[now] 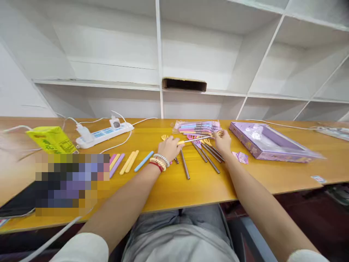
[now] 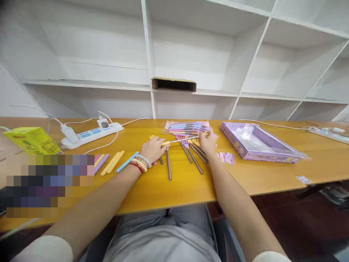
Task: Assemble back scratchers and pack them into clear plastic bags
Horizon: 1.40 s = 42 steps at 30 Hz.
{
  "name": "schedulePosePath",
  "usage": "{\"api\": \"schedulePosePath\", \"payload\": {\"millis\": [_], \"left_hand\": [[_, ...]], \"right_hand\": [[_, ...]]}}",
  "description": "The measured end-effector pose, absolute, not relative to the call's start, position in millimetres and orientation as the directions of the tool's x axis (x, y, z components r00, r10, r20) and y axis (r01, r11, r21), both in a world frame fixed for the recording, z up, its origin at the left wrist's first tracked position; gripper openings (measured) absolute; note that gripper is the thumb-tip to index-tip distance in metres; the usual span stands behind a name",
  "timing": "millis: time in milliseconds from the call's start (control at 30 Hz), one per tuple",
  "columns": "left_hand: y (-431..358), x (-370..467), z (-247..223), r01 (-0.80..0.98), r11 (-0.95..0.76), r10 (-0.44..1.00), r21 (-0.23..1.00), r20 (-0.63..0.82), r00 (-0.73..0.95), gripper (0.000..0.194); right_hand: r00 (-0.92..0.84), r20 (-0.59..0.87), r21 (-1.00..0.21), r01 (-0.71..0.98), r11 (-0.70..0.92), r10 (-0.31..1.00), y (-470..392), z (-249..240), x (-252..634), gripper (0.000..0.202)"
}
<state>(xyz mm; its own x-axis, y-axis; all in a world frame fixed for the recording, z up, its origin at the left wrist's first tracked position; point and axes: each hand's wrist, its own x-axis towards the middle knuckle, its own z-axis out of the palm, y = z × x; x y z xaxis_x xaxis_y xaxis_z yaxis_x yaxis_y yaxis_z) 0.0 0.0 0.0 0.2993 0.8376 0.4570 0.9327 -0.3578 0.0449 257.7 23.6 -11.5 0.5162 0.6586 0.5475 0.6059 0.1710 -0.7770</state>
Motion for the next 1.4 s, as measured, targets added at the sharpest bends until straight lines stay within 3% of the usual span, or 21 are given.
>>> {"api": "schedulePosePath", "payload": {"millis": [333,567,767,1233,1400], "left_hand": [[-0.1,-4.6,0.4,0.788,-0.595,0.763,0.159,0.42,0.491,0.03],[-2.3,0.5,1.8,0.789,-0.602,0.771,0.127,0.351,0.532,0.045],[-3.1,0.0,1.4,0.816,-0.568,0.797,0.109,0.321,0.512,0.051],[-6.1,-8.0,13.2,0.871,-0.49,0.781,0.011,0.448,0.434,0.035],[-4.1,-7.7,11.0,0.857,-0.513,0.78,0.04,0.438,0.447,0.035]], "right_hand": [[0.591,0.453,-0.866,0.471,0.17,0.668,20.2,-7.2,259.5,0.02],[0.603,0.575,-0.808,0.524,0.269,0.552,10.7,-0.9,255.3,0.017],[0.528,0.585,-0.789,0.548,0.279,0.616,9.8,-3.6,246.8,0.02],[0.391,0.609,-0.733,0.611,0.3,0.69,0.4,-4.2,216.3,0.025],[0.359,0.629,-0.711,0.625,0.323,0.69,-3.9,-2.6,206.4,0.025]]}}
